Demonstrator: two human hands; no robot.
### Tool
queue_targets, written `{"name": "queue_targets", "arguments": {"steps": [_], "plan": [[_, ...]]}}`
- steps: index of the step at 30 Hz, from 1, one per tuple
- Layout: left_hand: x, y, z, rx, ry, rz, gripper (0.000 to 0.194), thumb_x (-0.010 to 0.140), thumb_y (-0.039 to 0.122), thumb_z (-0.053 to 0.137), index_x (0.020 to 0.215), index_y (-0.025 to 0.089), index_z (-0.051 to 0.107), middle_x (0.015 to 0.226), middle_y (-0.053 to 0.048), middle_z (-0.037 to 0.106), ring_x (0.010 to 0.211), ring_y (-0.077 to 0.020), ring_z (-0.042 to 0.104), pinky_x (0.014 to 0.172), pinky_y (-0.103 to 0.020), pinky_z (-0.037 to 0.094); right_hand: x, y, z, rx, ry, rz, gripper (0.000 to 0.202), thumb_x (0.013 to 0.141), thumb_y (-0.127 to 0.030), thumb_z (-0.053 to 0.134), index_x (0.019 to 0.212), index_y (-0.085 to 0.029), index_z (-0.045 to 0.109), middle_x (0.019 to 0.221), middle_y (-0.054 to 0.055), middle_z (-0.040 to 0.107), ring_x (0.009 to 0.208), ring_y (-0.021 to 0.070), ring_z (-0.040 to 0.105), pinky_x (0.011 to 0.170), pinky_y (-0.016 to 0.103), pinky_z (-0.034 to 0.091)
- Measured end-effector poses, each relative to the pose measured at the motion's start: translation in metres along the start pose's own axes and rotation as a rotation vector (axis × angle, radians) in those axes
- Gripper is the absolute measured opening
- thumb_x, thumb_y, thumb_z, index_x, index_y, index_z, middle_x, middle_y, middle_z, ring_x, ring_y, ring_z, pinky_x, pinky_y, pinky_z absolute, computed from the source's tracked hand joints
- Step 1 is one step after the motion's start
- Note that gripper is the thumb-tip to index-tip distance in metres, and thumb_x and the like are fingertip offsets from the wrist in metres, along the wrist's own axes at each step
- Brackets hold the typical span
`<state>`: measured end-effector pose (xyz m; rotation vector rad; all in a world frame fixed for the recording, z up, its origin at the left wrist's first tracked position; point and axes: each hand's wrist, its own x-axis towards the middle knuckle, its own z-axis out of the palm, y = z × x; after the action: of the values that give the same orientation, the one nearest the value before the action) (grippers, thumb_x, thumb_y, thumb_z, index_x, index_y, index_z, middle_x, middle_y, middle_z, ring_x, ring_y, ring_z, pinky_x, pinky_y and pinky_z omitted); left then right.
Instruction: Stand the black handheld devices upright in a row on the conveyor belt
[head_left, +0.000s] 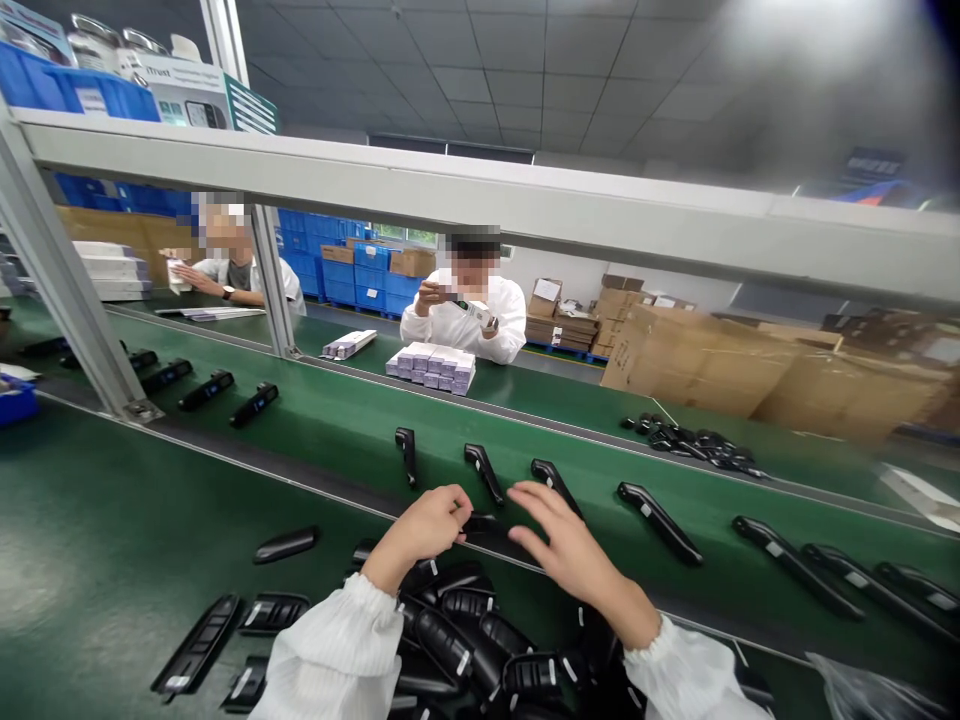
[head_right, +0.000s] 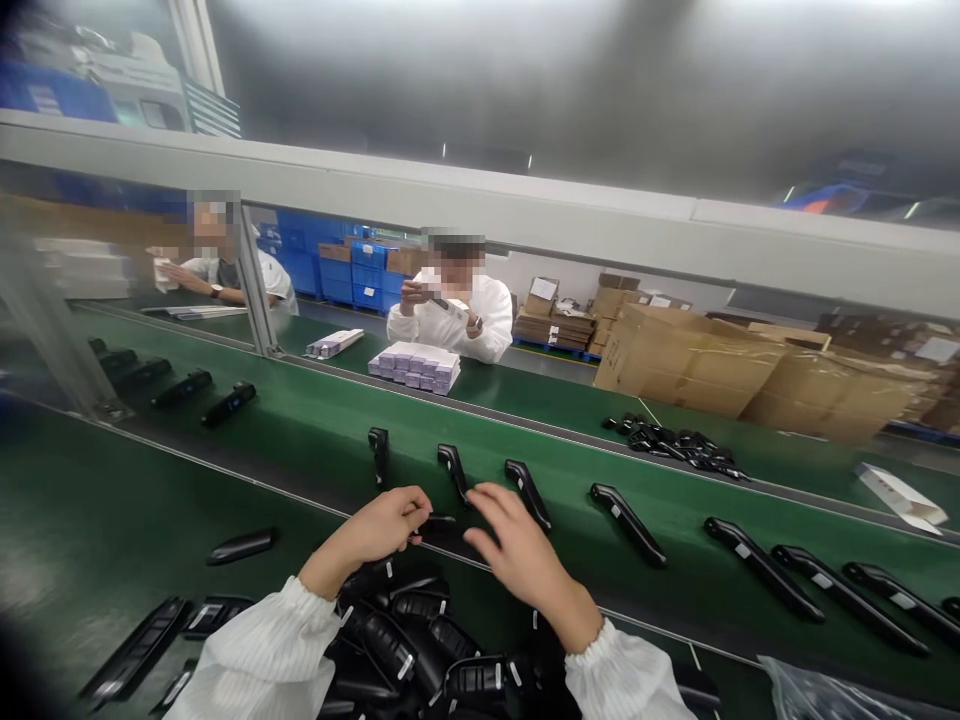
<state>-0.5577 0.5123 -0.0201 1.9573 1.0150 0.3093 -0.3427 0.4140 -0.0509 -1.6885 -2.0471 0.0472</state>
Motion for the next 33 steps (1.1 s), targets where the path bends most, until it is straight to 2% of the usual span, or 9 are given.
{"name": "queue_targets", "arguments": {"steps": [2, 4, 8, 11, 13, 19, 24, 29, 33], "plan": [[0.003, 0.005, 0.009, -0.045, -0.049, 0.019, 0.024, 0.09, 0.037, 0.038, 0.09, 0.02, 0.056, 0.072, -0.003, 0.065, 0.066, -0.0188, 0.066, 0.056, -0.025, 0.047, 0.001, -0.023, -0.003, 0.081, -0.071, -0.162, 0.035, 0.097, -0.035, 0.055, 0.132, -0.029, 0.054, 0.133, 0.005, 0.059, 0.121, 0.022, 0.054, 0.102, 0.036, 0.045], [0.005, 0.009, 0.013, -0.051, -0.077, 0.028, 0.034, 0.092, 0.04, 0.03, 0.093, 0.019, 0.056, 0.074, -0.004, 0.068, 0.066, -0.0188, 0.067, 0.057, -0.026, 0.049, 0.004, -0.034, 0.0, 0.075, -0.071, -0.191, 0.02, 0.098, -0.029, 0.053, 0.116, -0.027, 0.063, 0.113, 0.004, 0.067, 0.105, 0.0213, 0.061, 0.094, 0.036, 0.047], [0.001, 0.011, 0.007, 0.088, -0.051, 0.017, 0.044, 0.092, 0.051, 0.03, 0.096, 0.018, 0.06, 0.094, -0.011, 0.071, 0.085, -0.0253, 0.069, 0.069, -0.032, 0.052, 0.016, -0.021, 0.015, 0.127, 0.022, 0.017, 0.015, 0.097, -0.022, 0.05, 0.099, -0.023, 0.064, 0.092, 0.003, 0.068, 0.083, 0.0193, 0.064, 0.077, 0.032, 0.049], [-0.006, 0.009, 0.004, 0.29, -0.049, -0.012, 0.04, 0.074, 0.044, 0.062, 0.104, 0.018, 0.065, 0.111, -0.016, 0.069, 0.107, -0.0369, 0.063, 0.087, -0.044, 0.049, 0.029, 0.0, 0.023, 0.144, 0.054, 0.245, 0.012, 0.095, -0.021, 0.053, 0.099, -0.021, 0.063, 0.094, 0.004, 0.067, 0.085, 0.019, 0.065, 0.079, 0.03, 0.05], [-0.008, 0.009, 0.005, 0.405, -0.085, -0.025, 0.046, 0.066, 0.032, 0.07, 0.109, 0.018, 0.066, 0.123, -0.018, 0.064, 0.118, -0.0409, 0.057, 0.094, -0.048, 0.045, 0.037, 0.011, 0.027, 0.061, 0.02, 0.353, 0.014, 0.094, -0.02, 0.052, 0.101, -0.02, 0.064, 0.103, 0.007, 0.067, 0.096, 0.0209, 0.065, 0.086, 0.03, 0.048], [0.002, 0.013, 0.012, 0.593, -0.146, 0.025, 0.035, 0.082, 0.02, 0.051, 0.114, 0.022, 0.065, 0.124, -0.014, 0.064, 0.112, -0.0322, 0.063, 0.089, -0.041, 0.049, 0.051, 0.029, 0.035, -0.079, -0.068, 0.491, 0.032, 0.092, -0.011, 0.048, 0.121, -0.012, 0.058, 0.111, 0.017, 0.068, 0.104, 0.0291, 0.065, 0.085, 0.037, 0.048], [0.015, 0.012, 0.018, 0.657, -0.162, 0.067, 0.034, 0.086, 0.019, 0.041, 0.112, 0.023, 0.063, 0.119, -0.012, 0.066, 0.104, -0.0288, 0.066, 0.082, -0.037, 0.051, 0.06, 0.042, 0.036, -0.132, -0.079, 0.541, 0.026, 0.091, -0.01, 0.049, 0.112, -0.001, 0.061, 0.109, 0.025, 0.067, 0.107, 0.0332, 0.063, 0.09, 0.04, 0.047], [0.03, 0.004, 0.026, 0.656, -0.196, 0.093, 0.034, 0.088, 0.026, 0.036, 0.108, 0.023, 0.062, 0.112, -0.01, 0.067, 0.1, -0.0272, 0.067, 0.081, -0.037, 0.052, 0.051, 0.057, 0.005, -0.116, -0.08, 0.527, 0.03, 0.096, -0.025, 0.052, 0.115, -0.005, 0.063, 0.113, 0.021, 0.068, 0.111, 0.0314, 0.062, 0.093, 0.04, 0.048], [0.049, -0.011, 0.028, 0.571, -0.227, 0.103, 0.039, 0.089, 0.046, 0.04, 0.11, 0.025, 0.064, 0.117, -0.01, 0.068, 0.105, -0.0298, 0.065, 0.088, -0.04, 0.051, -0.013, 0.077, -0.058, -0.075, 0.002, 0.379, 0.035, 0.102, -0.032, 0.043, 0.131, -0.019, 0.059, 0.129, 0.007, 0.064, 0.124, 0.0202, 0.053, 0.106, 0.03, 0.04]]}}
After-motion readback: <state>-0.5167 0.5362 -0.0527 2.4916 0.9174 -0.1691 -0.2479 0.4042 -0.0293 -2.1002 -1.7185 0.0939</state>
